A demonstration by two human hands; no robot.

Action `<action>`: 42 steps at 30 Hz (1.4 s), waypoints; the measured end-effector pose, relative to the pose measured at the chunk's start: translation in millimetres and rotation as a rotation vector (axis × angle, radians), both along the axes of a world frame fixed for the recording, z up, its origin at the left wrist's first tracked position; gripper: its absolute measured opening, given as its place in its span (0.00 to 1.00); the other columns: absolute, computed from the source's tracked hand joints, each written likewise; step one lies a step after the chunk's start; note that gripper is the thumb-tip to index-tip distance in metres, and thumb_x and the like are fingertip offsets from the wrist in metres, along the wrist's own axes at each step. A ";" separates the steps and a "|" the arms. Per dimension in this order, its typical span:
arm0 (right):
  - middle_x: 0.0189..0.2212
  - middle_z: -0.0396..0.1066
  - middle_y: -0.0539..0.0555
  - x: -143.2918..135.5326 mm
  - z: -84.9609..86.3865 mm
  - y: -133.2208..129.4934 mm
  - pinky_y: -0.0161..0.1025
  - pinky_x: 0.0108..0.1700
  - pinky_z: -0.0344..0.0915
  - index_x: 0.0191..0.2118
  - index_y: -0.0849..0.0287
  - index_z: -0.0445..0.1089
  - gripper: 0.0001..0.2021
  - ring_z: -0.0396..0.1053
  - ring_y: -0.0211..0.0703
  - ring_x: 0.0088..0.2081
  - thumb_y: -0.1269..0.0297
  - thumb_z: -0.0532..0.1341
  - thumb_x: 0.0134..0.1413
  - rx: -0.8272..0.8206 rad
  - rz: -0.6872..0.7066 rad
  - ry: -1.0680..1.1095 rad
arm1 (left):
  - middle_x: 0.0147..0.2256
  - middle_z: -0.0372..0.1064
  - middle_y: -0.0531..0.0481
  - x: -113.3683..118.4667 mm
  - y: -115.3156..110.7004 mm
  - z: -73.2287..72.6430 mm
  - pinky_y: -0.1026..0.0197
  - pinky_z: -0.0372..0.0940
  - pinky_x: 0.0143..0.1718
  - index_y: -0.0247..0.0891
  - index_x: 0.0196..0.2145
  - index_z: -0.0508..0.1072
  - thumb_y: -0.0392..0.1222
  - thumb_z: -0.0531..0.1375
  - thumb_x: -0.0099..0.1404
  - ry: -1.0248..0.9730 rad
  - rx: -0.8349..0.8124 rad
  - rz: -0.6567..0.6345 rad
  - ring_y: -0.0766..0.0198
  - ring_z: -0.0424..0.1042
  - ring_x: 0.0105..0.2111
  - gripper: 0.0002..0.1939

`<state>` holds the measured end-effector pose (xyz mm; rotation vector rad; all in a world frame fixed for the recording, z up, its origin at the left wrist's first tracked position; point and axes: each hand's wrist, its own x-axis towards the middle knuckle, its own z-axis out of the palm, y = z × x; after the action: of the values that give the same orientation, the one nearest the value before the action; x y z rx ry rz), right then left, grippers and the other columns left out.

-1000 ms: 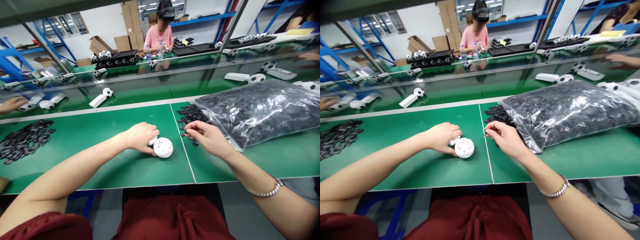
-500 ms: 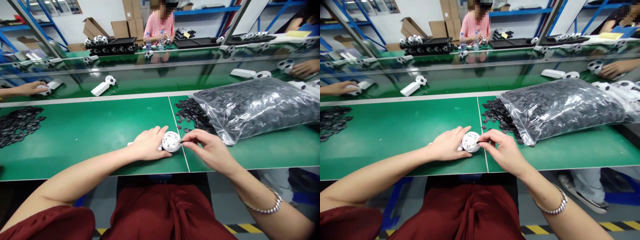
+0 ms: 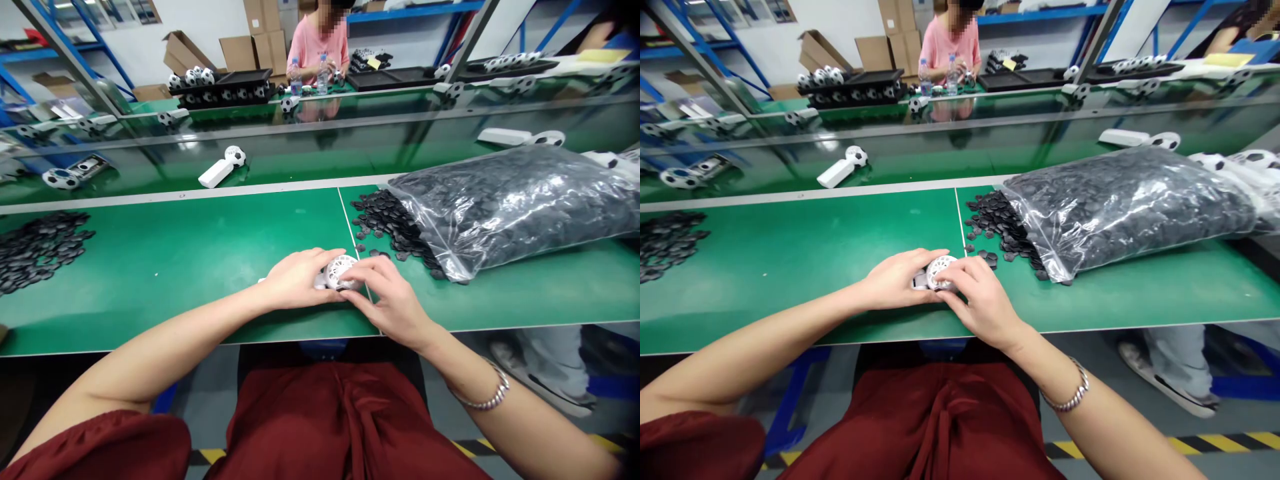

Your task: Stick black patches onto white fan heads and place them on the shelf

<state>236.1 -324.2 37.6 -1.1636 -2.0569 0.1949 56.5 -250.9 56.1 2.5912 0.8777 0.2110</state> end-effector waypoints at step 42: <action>0.37 0.65 0.52 12.1 12.2 33.8 0.39 0.47 0.58 0.32 0.57 0.69 0.03 0.63 0.40 0.42 0.65 0.60 0.52 -0.376 0.154 0.210 | 0.49 0.61 0.41 -11.9 16.5 4.7 0.42 0.42 0.57 0.38 0.59 0.52 0.56 0.62 0.49 0.066 0.035 0.030 0.49 0.58 0.51 0.45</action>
<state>248.2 -290.5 49.8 -1.1447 -1.9713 0.7734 44.6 -234.5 60.8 2.6319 0.9447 0.1514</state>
